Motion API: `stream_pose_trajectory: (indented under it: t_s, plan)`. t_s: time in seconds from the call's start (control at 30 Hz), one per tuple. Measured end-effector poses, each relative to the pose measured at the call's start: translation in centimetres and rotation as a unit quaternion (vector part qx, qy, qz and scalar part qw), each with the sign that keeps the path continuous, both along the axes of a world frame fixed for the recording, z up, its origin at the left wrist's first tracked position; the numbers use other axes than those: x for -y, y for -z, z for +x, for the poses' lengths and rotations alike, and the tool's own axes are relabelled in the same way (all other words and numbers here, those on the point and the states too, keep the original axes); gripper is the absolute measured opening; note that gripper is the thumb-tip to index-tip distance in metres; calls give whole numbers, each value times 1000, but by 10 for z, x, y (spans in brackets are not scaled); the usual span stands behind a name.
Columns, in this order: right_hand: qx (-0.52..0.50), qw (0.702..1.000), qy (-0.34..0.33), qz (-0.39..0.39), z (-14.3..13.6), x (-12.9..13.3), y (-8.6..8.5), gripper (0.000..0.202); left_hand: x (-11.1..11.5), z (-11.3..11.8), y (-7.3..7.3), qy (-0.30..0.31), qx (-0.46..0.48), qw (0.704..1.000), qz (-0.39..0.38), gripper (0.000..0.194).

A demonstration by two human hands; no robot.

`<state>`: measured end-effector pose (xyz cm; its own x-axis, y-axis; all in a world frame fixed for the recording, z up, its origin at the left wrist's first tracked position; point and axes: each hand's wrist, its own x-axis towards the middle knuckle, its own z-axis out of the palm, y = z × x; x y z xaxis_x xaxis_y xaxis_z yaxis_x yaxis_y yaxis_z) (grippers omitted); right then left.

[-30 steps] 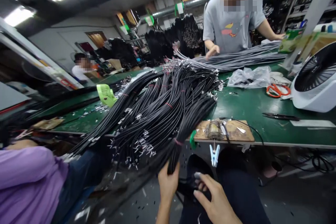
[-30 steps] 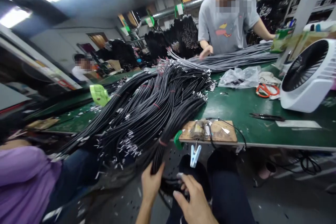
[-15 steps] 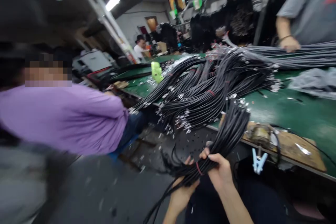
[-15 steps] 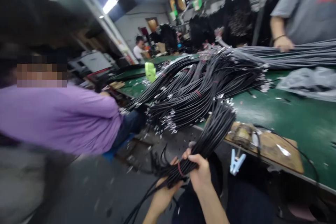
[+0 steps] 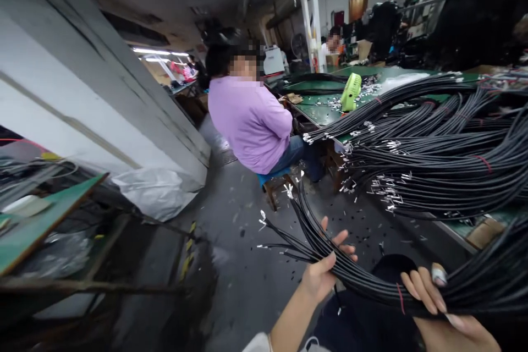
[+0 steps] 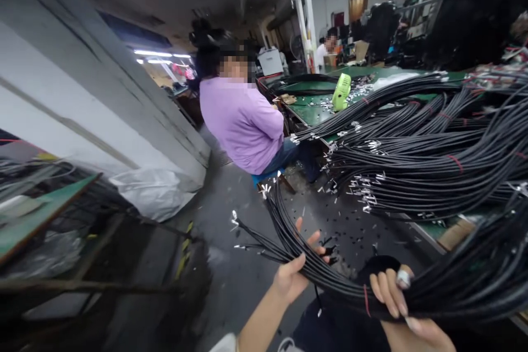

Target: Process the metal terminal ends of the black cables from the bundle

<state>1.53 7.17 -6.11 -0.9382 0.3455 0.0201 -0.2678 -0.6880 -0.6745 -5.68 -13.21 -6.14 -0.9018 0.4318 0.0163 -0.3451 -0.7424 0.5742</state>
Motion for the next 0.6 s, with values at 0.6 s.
stream_pose_trajectory:
  t_s: [0.6]
  plan:
    - [3,994,110,-16,-7,21,-35,22,14,9,4,23,46,995,-84,49]
